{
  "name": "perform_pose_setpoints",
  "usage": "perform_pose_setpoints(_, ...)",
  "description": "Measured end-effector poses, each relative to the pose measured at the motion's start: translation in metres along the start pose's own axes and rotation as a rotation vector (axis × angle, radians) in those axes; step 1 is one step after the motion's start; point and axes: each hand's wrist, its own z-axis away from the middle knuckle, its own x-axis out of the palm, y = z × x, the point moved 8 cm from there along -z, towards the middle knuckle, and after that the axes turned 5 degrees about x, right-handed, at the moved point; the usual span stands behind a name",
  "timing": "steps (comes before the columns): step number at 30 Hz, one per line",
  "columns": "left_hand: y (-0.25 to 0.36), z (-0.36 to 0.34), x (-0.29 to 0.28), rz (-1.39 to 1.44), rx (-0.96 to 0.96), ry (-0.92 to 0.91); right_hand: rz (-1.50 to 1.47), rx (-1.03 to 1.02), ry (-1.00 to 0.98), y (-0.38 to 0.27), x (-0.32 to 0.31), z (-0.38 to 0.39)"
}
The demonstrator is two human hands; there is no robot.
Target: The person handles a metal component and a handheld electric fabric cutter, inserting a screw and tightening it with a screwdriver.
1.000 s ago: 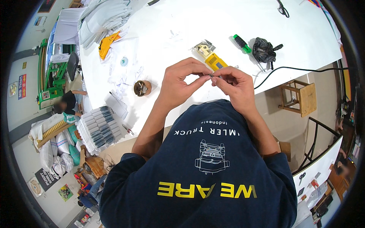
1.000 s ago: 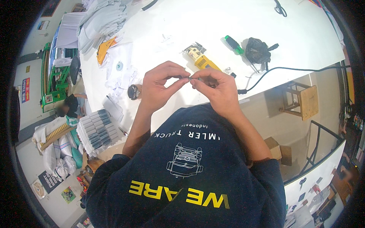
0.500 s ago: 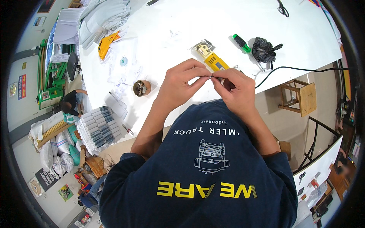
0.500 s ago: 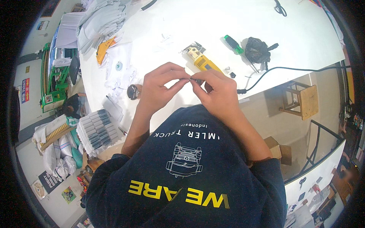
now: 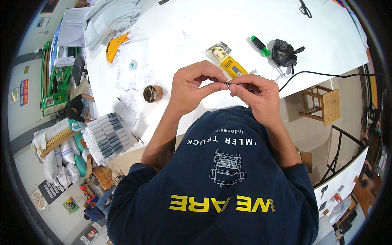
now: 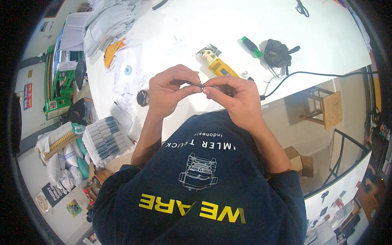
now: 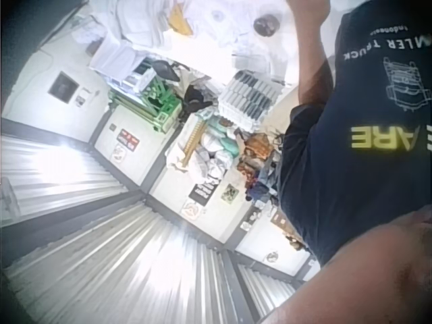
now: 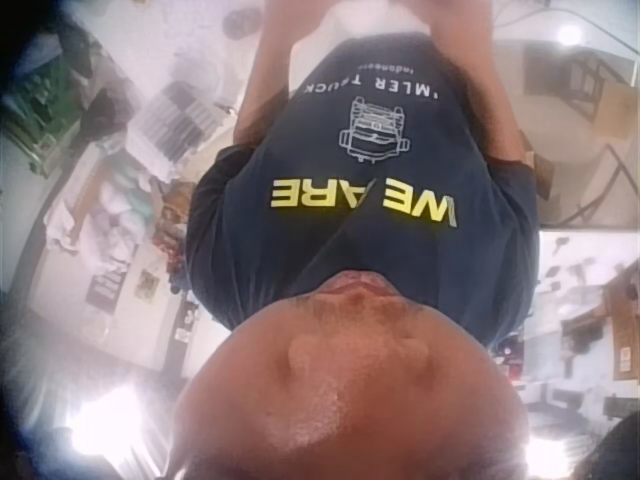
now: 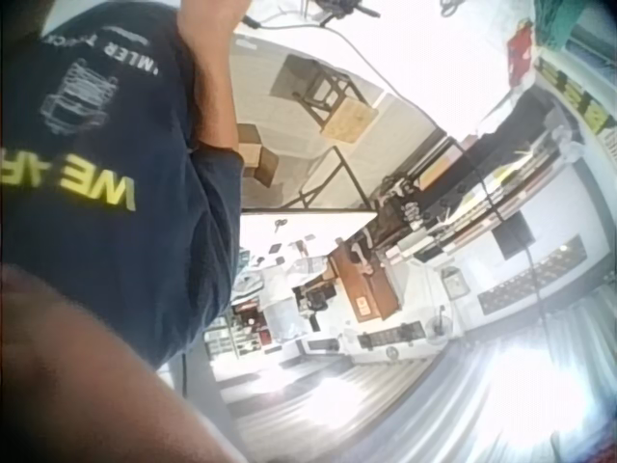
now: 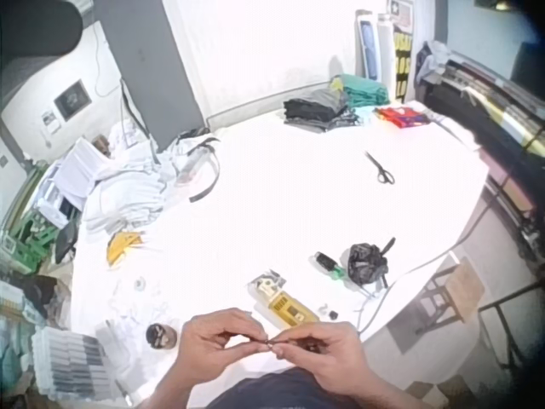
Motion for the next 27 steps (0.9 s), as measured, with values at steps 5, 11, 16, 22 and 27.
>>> perform_pose_setpoints(5,-0.001,-0.001,0.002,0.089,-0.004,0.015,0.062,-0.044,0.03,-0.002,0.001,0.003)
perform_pose_setpoints(11,0.009,0.001,0.001,-0.045,0.004,0.033,0.201,-0.148,0.085,-0.014,0.002,0.008)
perform_pose_setpoints(16,0.01,-0.001,0.004,0.068,-0.016,0.056,-0.107,-0.054,0.003,-0.011,0.006,0.009)
perform_pose_setpoints(22,-0.013,0.005,0.014,0.41,-0.064,0.086,-0.3,-0.024,-0.055,-0.004,0.013,0.012)
perform_pose_setpoints(27,-0.007,0.005,0.02,0.426,-0.14,0.122,-0.391,-0.074,-0.073,-0.009,0.012,0.011)
